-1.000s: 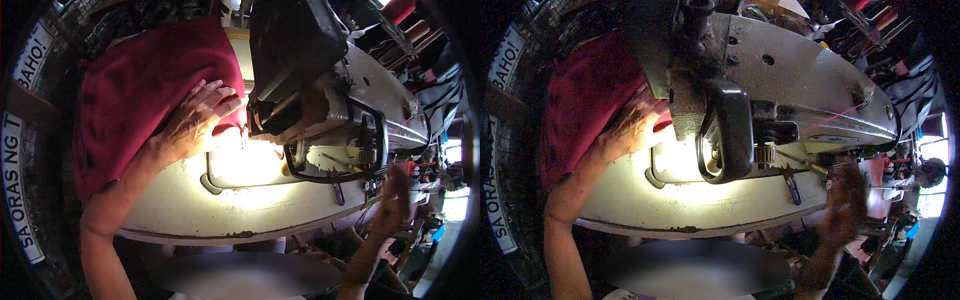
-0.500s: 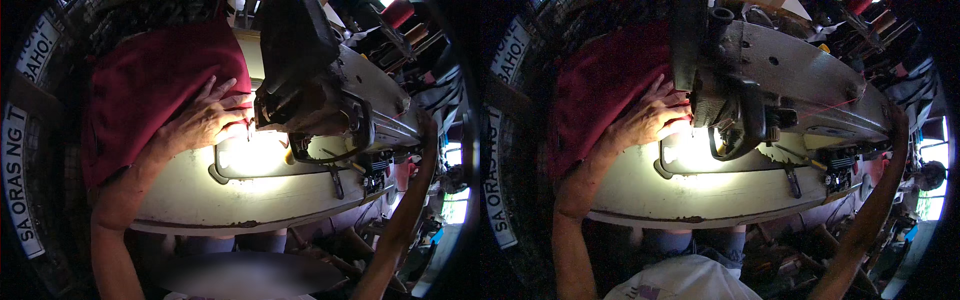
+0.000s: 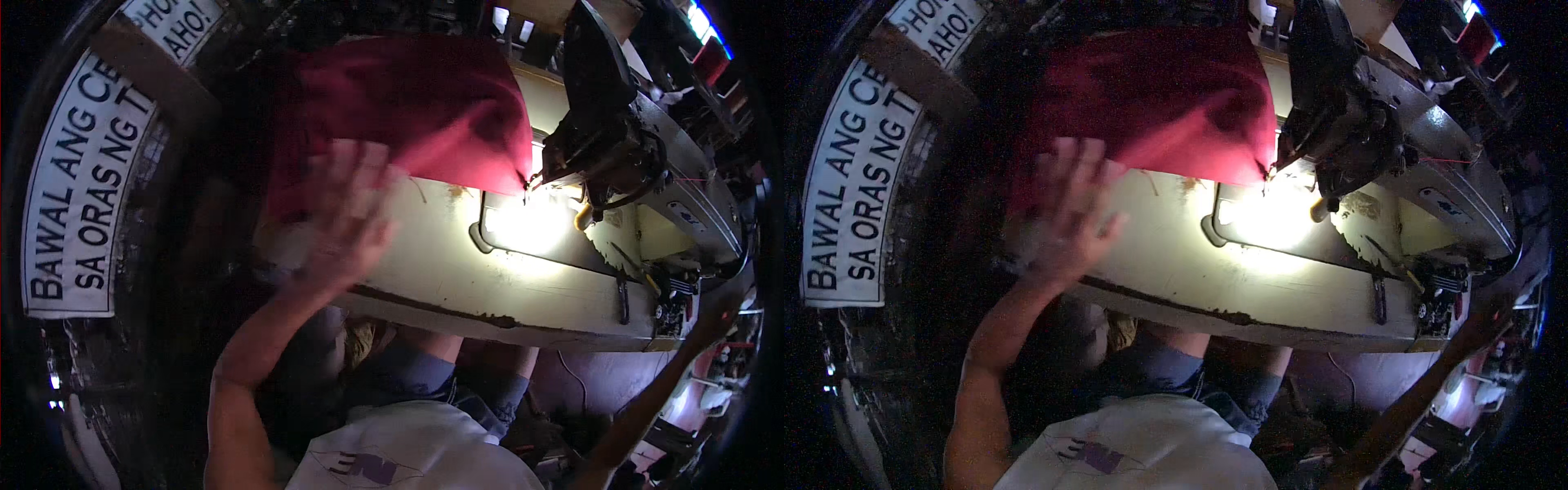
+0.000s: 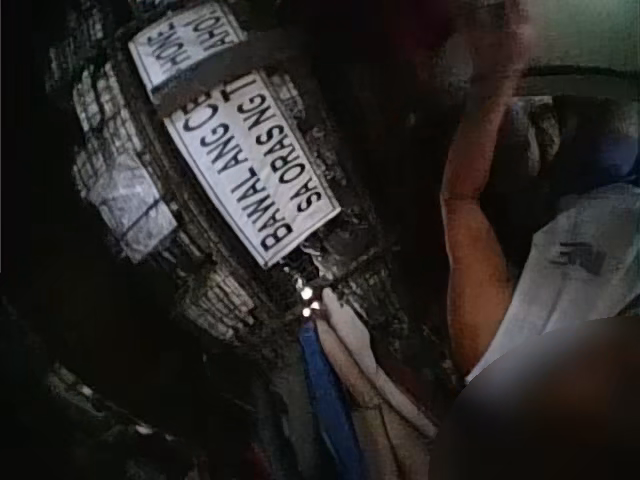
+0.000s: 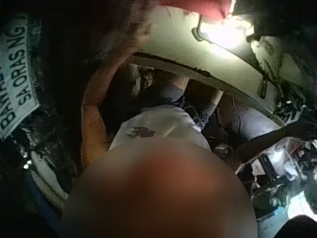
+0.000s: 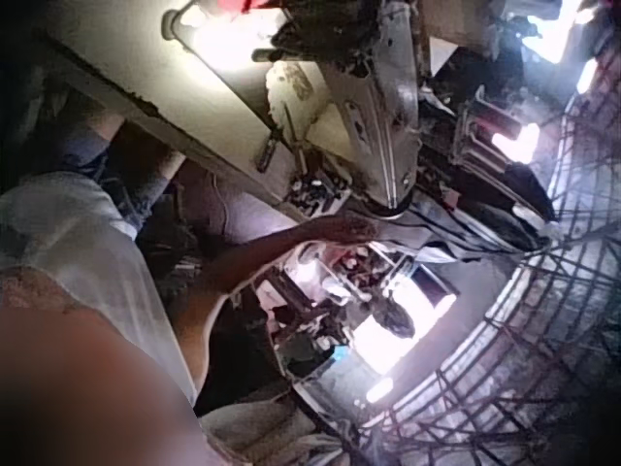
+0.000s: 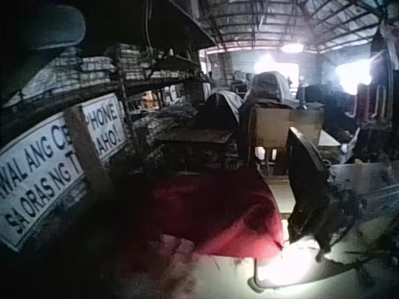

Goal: Sewing a piece of leather using an industrial sewing machine.

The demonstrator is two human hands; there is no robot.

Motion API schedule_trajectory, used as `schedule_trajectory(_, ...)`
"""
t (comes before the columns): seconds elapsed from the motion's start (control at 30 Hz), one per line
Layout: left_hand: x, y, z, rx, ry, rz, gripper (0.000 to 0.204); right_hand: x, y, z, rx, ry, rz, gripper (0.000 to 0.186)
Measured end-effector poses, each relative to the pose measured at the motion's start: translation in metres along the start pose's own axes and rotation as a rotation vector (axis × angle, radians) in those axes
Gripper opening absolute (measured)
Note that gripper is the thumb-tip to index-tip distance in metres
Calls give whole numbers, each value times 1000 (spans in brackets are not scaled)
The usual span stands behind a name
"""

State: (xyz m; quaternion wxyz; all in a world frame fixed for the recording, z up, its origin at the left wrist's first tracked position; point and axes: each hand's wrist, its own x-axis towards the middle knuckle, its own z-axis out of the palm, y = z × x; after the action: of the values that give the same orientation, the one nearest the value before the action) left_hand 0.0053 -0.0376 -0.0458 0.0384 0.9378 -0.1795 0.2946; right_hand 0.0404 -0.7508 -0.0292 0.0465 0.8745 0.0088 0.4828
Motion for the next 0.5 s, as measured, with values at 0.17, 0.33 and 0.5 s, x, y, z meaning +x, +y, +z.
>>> schedule_trajectory(0.17,-45,-90,-21,237,-84,-318,73,-68,-231,-29,697,-277,86,27)
schedule_trajectory(0.33,-44,-116,-19,139,-254,-376,58,-52,-415,-76,901,-656,-127,46)
schedule_trajectory(0.5,-48,-109,-63,188,-115,-205,42,-22,-535,-102,1131,-719,-450,65)
